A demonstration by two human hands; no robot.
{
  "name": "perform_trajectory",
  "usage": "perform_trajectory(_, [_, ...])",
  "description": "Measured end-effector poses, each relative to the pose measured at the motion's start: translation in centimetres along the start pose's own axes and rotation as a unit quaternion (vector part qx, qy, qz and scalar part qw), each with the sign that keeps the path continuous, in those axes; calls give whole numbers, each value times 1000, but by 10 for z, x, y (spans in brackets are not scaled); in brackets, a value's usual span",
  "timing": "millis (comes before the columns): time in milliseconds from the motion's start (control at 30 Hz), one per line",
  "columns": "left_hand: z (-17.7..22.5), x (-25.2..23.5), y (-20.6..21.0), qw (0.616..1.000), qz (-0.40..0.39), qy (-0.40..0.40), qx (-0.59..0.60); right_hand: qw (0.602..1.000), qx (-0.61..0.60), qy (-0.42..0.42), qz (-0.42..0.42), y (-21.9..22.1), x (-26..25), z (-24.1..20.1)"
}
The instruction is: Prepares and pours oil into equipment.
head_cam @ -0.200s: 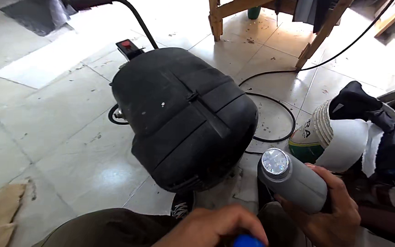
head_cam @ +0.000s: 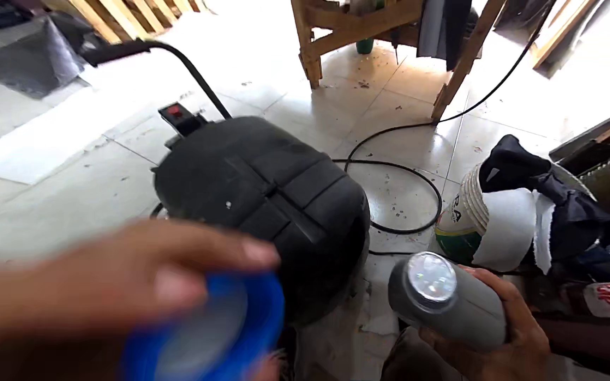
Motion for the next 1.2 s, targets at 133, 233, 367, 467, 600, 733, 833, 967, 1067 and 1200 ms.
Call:
perform_trajectory(133, [-56,-34,-24,981,114,-31,-152,999,-47,-13,-12,-9,-21,-19])
perform_trajectory(233, [-67,-39,-28,957,89,-59,-271,996,-81,-46,-17,-8,-33,-28])
perform_trajectory(367, [-67,-33,-30,958,88,-67,-264,993,-105,-38,-38,-4,-37,-32])
perform_trajectory(467, [-35,-32,-24,960,102,71,-253,991,-125,-30,-38,0,-35,-26])
perform_trajectory(600, [34,-46,28,963,-75,172,-195,992,-111,-43,-31,9,-28,-24])
perform_trajectory(733, [52,-65,65,958,-143,189,-163,994,-77,-71,-1,7,-12,-29])
perform_trajectory(833, [48,-71,77,962,-243,98,-73,996,-5,-75,49,-3,7,-32])
perform_trajectory(967, [36,-52,116,902,-376,-99,186,994,33,-60,80,-16,29,-25])
perform_trajectory(1067, [31,-32,153,871,-365,-173,282,996,32,-30,73,-24,50,-7])
perform_trajectory(1200, [10,-19,195,855,-340,-211,329,997,50,0,62,-29,70,20])
Point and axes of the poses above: each hand's wrist, its own x-axis away from the middle knuckle, its own y-axis out of the palm, z = x × y, the point moved 5 cm from there along -x, towards the middle knuckle, and after that the axes turned 10 degrees about -x, right-handed, at the moved point
